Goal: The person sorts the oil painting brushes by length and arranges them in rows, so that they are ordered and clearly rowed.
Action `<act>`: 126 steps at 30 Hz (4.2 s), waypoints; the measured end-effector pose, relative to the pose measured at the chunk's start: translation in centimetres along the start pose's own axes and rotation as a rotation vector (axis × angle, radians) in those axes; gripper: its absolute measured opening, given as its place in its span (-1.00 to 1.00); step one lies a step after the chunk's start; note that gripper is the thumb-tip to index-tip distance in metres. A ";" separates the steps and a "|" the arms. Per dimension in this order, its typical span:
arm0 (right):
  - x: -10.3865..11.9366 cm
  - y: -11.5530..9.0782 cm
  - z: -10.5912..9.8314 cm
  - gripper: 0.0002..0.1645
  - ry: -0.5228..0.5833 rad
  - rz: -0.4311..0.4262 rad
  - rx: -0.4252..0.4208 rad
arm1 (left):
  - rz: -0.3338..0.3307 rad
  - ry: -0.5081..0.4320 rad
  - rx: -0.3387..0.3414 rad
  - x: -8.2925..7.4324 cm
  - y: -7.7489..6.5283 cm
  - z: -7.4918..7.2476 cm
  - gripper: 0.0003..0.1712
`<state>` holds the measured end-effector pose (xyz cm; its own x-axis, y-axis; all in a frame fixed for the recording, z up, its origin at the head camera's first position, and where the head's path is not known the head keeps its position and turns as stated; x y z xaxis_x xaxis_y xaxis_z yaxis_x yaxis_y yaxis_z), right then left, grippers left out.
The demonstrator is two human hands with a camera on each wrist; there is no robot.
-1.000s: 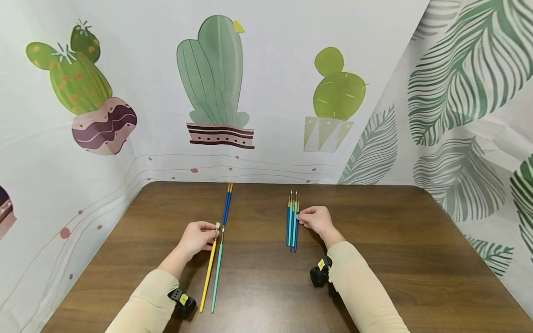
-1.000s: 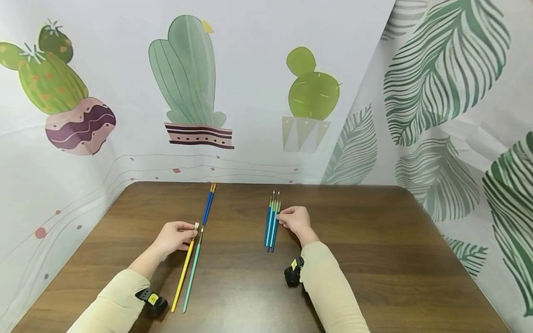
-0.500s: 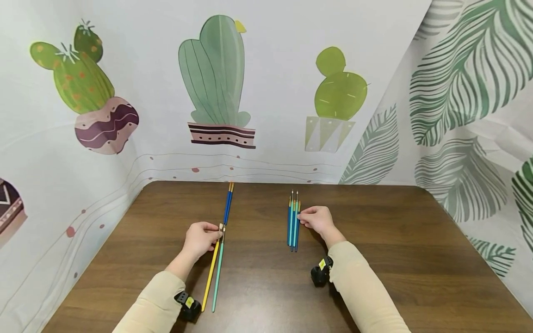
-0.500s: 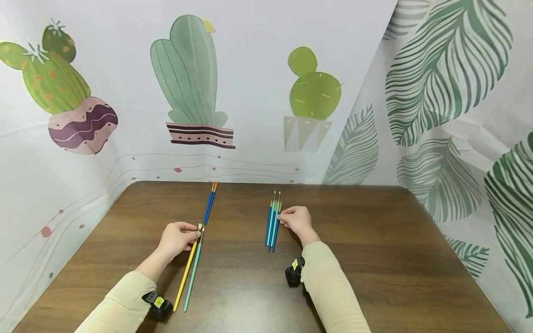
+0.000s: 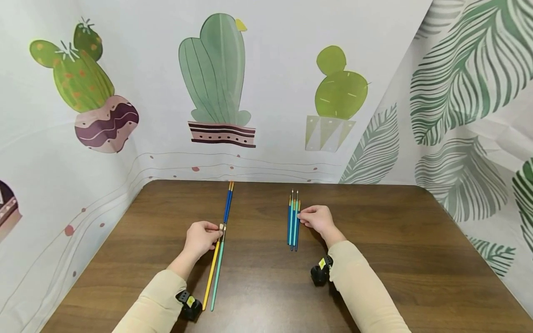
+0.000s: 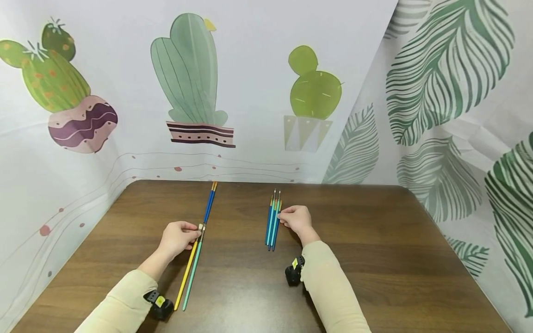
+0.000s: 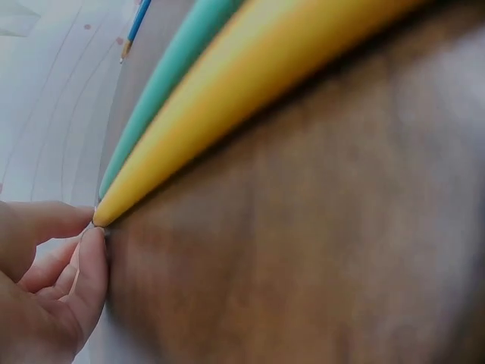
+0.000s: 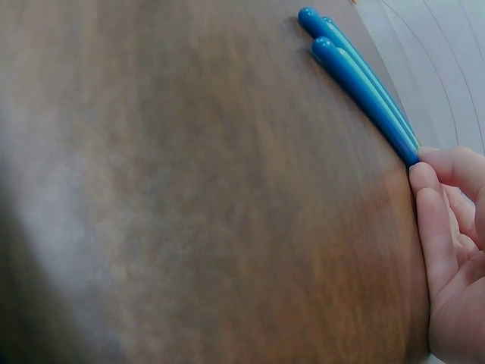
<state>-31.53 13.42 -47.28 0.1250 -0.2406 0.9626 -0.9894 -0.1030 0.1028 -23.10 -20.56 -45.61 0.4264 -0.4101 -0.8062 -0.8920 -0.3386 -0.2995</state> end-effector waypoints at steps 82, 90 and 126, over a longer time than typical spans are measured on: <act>-0.7 0.5 0.1 -0.71 -0.032 0.043 -0.019 | 0.209 -0.081 0.128 -9.4 -0.1 12.7 -0.69; -0.5 0.5 0.1 -0.71 -0.045 0.046 -0.028 | 0.169 -0.130 0.183 -10.0 -0.1 14.6 -0.67; -0.7 0.5 0.0 -0.70 -0.033 0.035 -0.023 | -0.007 -0.308 0.082 -9.9 -0.5 17.8 -0.70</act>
<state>-32.10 13.50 -47.87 0.0919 -0.2757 0.9568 -0.9946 -0.0712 0.0750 -29.61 -1.25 -46.54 0.3782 -0.1278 -0.9169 -0.9037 -0.2655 -0.3358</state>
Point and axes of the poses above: each hand's wrist, its own y-axis towards the middle knuckle, its own z-axis out of the palm, x = y × z, the point moved 4 cm from there along y, towards the middle knuckle, and after that the axes turned 14 degrees about -z, right-handed, at the moved point
